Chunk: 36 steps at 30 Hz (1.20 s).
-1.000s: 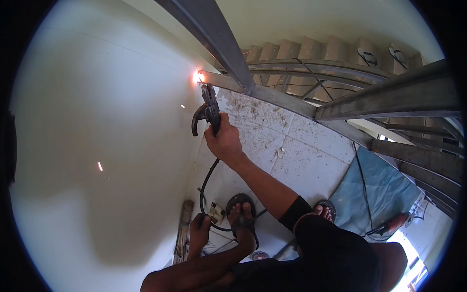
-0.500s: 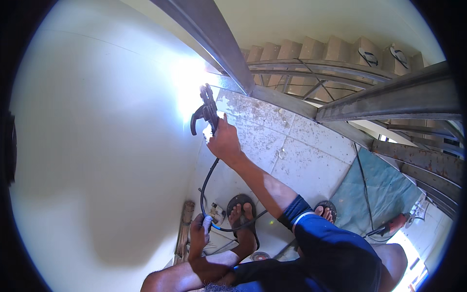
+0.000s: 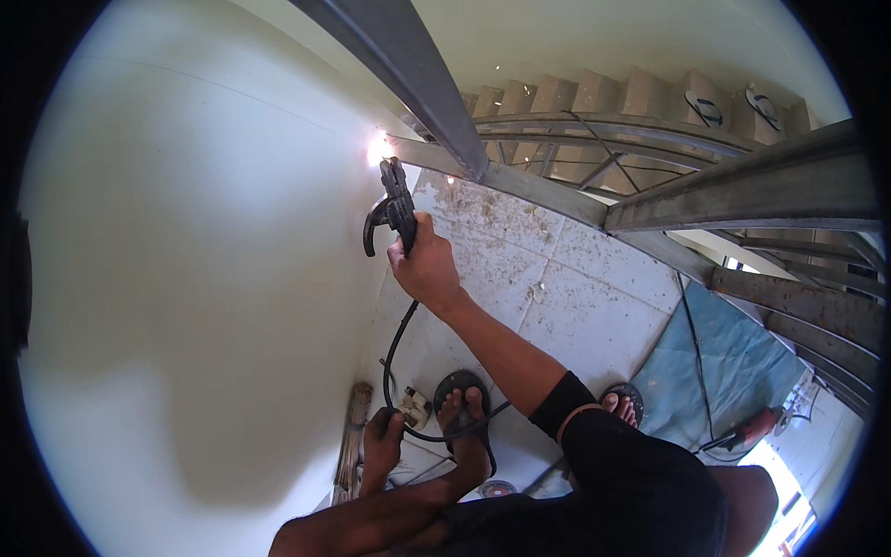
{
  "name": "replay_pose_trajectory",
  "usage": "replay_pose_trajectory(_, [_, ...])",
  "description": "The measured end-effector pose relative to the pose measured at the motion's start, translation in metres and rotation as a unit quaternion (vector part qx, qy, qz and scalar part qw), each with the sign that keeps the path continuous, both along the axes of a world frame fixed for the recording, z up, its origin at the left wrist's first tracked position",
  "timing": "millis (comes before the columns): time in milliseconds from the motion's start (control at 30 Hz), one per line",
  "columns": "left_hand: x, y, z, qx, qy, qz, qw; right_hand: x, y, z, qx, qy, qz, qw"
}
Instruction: Welding a metal railing in an interior construction site.
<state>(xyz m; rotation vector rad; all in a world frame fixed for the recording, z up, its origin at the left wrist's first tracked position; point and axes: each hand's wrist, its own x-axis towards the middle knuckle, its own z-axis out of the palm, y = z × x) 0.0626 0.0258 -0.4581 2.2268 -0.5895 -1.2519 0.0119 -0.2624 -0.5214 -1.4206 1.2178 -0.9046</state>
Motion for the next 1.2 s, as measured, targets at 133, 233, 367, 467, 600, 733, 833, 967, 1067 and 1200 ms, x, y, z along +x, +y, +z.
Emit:
replay_pose_trajectory(133, [0.000,0.001,-0.002,-0.012,0.013,0.008,1.000,-0.002,0.006,-0.001,0.012,-0.001,-0.043,0.999])
replay_pose_trajectory(233, [0.002,0.003,-0.002,0.002,0.011,0.006,1.000,-0.004,0.007,0.002,0.013,-0.012,-0.046,0.999])
replay_pose_trajectory(367, [-0.003,-0.002,0.002,0.007,0.012,0.024,1.000,-0.005,0.003,0.006,0.025,-0.020,-0.028,0.999])
replay_pose_trajectory(467, [-0.001,0.000,-0.001,0.010,0.010,0.017,1.000,-0.003,0.001,0.005,0.009,-0.007,-0.025,1.000])
replay_pose_trajectory(600, [-0.001,0.000,-0.001,-0.010,0.023,0.026,0.999,-0.001,0.000,0.008,0.014,-0.019,-0.016,1.000])
replay_pose_trajectory(733, [-0.001,-0.006,0.005,0.012,-0.007,-0.014,1.000,0.001,-0.001,0.000,-0.040,-0.014,-0.020,0.999])
replay_pose_trajectory(833, [-0.003,-0.006,0.003,0.009,-0.014,-0.022,1.000,0.003,0.000,-0.003,-0.055,-0.010,-0.031,0.998])
replay_pose_trajectory(967, [-0.001,-0.002,0.000,-0.022,0.003,-0.003,1.000,0.004,-0.001,0.000,0.001,-0.011,-0.022,1.000])
replay_pose_trajectory(1067, [-0.002,-0.005,0.002,-0.009,-0.009,-0.015,1.000,0.003,-0.001,0.001,0.002,-0.004,-0.019,1.000])
replay_pose_trajectory(1200, [-0.001,-0.001,-0.001,-0.007,0.013,0.018,1.000,0.005,-0.001,0.004,-0.007,-0.009,-0.022,1.000])
